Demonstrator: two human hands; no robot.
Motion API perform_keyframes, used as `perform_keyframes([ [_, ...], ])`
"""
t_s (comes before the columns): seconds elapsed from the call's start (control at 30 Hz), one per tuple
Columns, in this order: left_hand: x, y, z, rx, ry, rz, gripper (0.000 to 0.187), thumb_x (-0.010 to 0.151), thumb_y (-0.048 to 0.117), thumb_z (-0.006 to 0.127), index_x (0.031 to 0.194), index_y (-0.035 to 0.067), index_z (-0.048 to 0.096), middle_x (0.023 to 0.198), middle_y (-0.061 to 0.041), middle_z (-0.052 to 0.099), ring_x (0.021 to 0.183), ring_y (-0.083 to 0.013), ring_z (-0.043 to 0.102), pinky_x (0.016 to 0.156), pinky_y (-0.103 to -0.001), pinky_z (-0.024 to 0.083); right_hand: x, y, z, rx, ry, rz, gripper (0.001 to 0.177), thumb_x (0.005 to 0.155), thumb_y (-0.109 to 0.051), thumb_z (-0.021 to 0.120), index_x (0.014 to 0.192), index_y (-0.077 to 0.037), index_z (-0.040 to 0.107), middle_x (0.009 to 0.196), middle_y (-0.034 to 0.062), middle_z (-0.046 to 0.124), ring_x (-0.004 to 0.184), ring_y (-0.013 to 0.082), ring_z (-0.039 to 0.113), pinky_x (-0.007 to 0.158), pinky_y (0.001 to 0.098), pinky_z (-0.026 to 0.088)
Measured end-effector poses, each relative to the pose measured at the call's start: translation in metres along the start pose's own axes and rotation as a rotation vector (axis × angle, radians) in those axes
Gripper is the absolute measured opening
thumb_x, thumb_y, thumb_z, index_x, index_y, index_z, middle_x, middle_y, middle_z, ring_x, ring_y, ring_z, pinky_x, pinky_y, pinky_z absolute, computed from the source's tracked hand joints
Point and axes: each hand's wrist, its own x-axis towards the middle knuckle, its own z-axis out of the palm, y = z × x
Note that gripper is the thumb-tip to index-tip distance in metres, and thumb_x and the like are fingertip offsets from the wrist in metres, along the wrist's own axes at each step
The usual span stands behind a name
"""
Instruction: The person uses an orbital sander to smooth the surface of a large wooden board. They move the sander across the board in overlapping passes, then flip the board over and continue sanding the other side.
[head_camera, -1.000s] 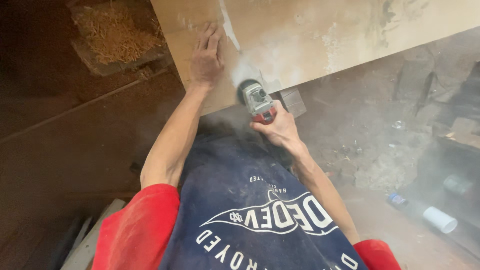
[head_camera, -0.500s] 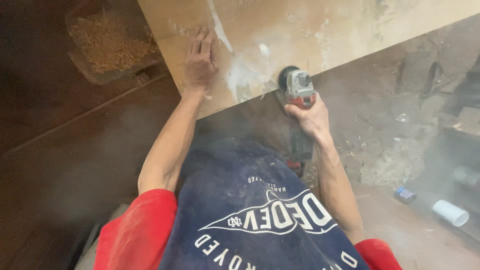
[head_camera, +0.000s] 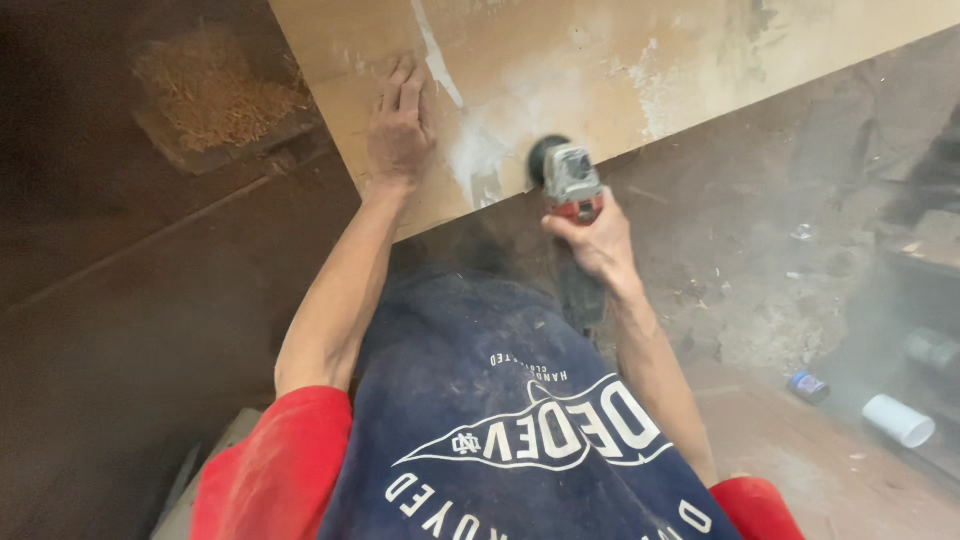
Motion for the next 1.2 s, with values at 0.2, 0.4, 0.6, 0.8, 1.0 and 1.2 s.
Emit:
perform_keyframes([
  [0.2, -0.002, -0.003, 0.000, 0.027, 0.021, 0.012, 0.023, 0.108, 0.013, 0.061, 0.130, 0.008, 0.066, 0.140, -0.011, 0.065, 0.136, -0.0314, 0.057, 0.110, -0.043, 0.052, -0.009, 0.007, 0.004, 0.083, 0.039, 0.040, 0.065, 0.070, -0.038, 0.087, 0.119, -0.004, 0.063, 0.107, 0.0098, 0.075, 0.096, 0.0196, 0.072, 0.087, 0.0331, 0.056],
  [0.4, 0.000, -0.002, 0.004, 0.039, 0.023, 0.019, 0.023, 0.108, 0.017, 0.063, 0.128, 0.009, 0.067, 0.136, -0.011, 0.066, 0.136, -0.0333, 0.057, 0.110, -0.044, 0.050, -0.011, 0.011, 0.001, 0.062, -0.016, -0.006, 0.062, 0.070, -0.035, 0.088, 0.117, -0.003, 0.063, 0.108, 0.0099, 0.076, 0.098, 0.0181, 0.071, 0.090, 0.0324, 0.054],
  [0.6, -0.006, -0.010, 0.010, 0.031, 0.029, 0.046, 0.026, 0.107, 0.014, 0.061, 0.133, 0.008, 0.064, 0.142, -0.011, 0.063, 0.135, -0.0348, 0.056, 0.110, -0.043, 0.052, -0.019, 0.004, 0.009, 0.066, -0.031, 0.040, 0.068, 0.068, -0.040, 0.086, 0.121, -0.005, 0.060, 0.108, 0.0096, 0.075, 0.097, 0.0188, 0.073, 0.087, 0.0329, 0.057],
  [0.8, -0.010, -0.021, 0.013, -0.061, 0.007, -0.021, 0.033, 0.104, 0.007, 0.059, 0.136, 0.012, 0.063, 0.143, -0.007, 0.063, 0.136, -0.0295, 0.058, 0.106, -0.040, 0.055, -0.021, -0.010, 0.042, -0.105, -0.145, -0.035, 0.071, 0.068, -0.039, 0.089, 0.123, -0.006, 0.060, 0.105, 0.0123, 0.075, 0.092, 0.0207, 0.073, 0.082, 0.0349, 0.058],
  [1.0, -0.015, -0.018, 0.013, -0.095, 0.037, -0.027, 0.039, 0.099, -0.002, 0.060, 0.134, 0.014, 0.064, 0.141, -0.006, 0.063, 0.135, -0.0295, 0.058, 0.111, -0.040, 0.053, -0.014, -0.012, 0.033, -0.039, -0.087, -0.078, 0.070, 0.066, -0.042, 0.087, 0.121, -0.006, 0.062, 0.107, 0.0111, 0.076, 0.095, 0.0212, 0.075, 0.084, 0.0350, 0.058],
  [1.2, -0.010, -0.019, 0.001, -0.184, 0.018, -0.083, 0.051, 0.087, -0.013, 0.054, 0.132, 0.011, 0.065, 0.141, -0.010, 0.064, 0.133, -0.0323, 0.059, 0.111, -0.040, 0.051, -0.011, -0.028, 0.051, -0.167, -0.100, -0.049, 0.069, 0.067, -0.043, 0.090, 0.116, -0.003, 0.062, 0.105, 0.0149, 0.074, 0.096, 0.0271, 0.073, 0.085, 0.0376, 0.055],
])
